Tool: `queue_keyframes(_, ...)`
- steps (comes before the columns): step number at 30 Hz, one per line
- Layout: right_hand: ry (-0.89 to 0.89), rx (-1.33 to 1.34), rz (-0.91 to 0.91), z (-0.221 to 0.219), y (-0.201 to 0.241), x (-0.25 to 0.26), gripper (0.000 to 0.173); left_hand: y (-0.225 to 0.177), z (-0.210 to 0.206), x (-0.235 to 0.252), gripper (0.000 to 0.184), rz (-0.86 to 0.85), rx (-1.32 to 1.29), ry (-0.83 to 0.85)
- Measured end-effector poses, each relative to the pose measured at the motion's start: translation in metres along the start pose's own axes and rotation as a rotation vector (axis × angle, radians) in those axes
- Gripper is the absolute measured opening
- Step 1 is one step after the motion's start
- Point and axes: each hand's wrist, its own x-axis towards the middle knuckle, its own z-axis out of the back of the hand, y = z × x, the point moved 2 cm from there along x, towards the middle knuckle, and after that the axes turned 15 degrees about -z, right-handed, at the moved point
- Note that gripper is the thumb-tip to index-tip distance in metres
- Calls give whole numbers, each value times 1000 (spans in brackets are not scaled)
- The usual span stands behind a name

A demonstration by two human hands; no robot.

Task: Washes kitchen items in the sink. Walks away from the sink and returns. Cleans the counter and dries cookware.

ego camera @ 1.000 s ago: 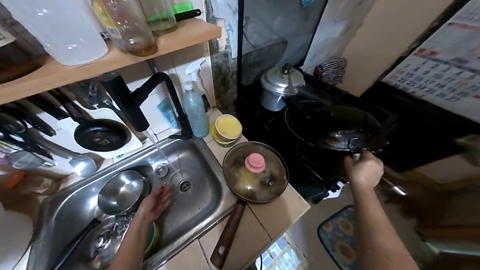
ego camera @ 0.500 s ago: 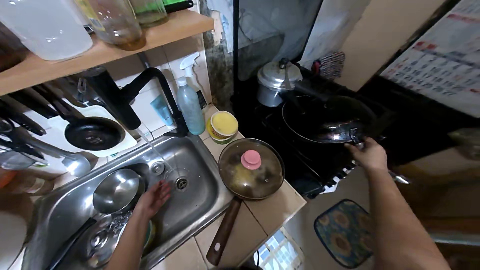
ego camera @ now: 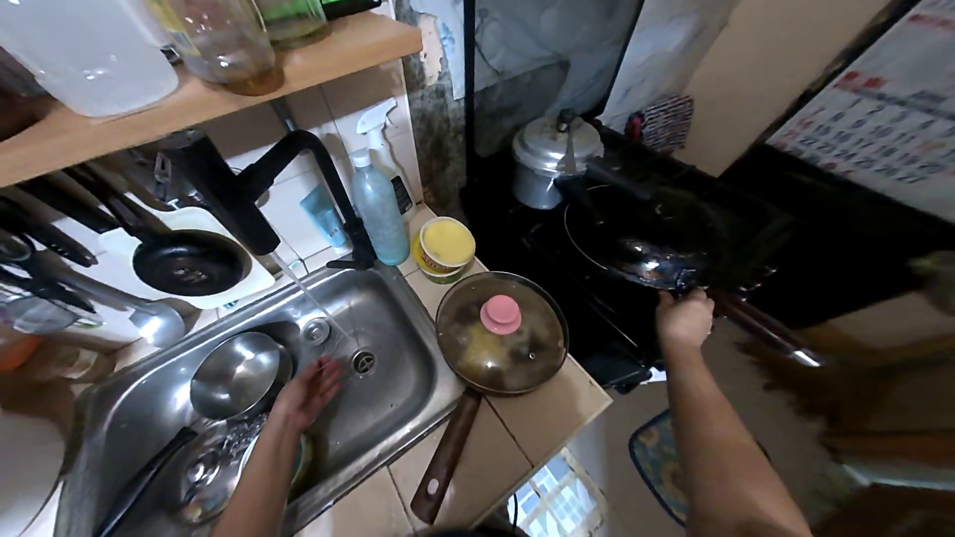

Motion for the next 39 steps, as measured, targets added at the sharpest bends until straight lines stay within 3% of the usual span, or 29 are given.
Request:
queue_keyframes(10, 29, -33, -1, 1, 4, 22, 59, 2, 10, 0, 39, -5, 10, -6)
queue_keyframes(15, 20, -47, 87, -2, -18, 34, 69, 1, 17, -2, 37, -14, -14, -36)
queue_keyframes(20, -34, 107, 98, -11, -48, 39, 77, -10, 14, -5, 37, -34, -25, -30)
queue_keyframes(24, -266, 225, 145, 1, -36, -11, 72, -36, -2, 4, 30, -164, -150, -61)
queue_keyframes(27, -372, 373, 365, -3, -9, -53, 64, -51, -15, 25, 25, -269, -261, -9)
queue_keyframes(33, -65, 459, 1006, -15, 81, -164, 45, -83, -72, 29, 29, -301, -364, 68)
queue_keyframes(37, 503, 316, 1165, -28, 144, -248, 37, -85, -91, 33, 19, -366, -406, 140)
queue_keyframes(39, 749, 196, 1204, -43, 176, -287, 33, -86, -85, 32, 26, -388, -221, 183)
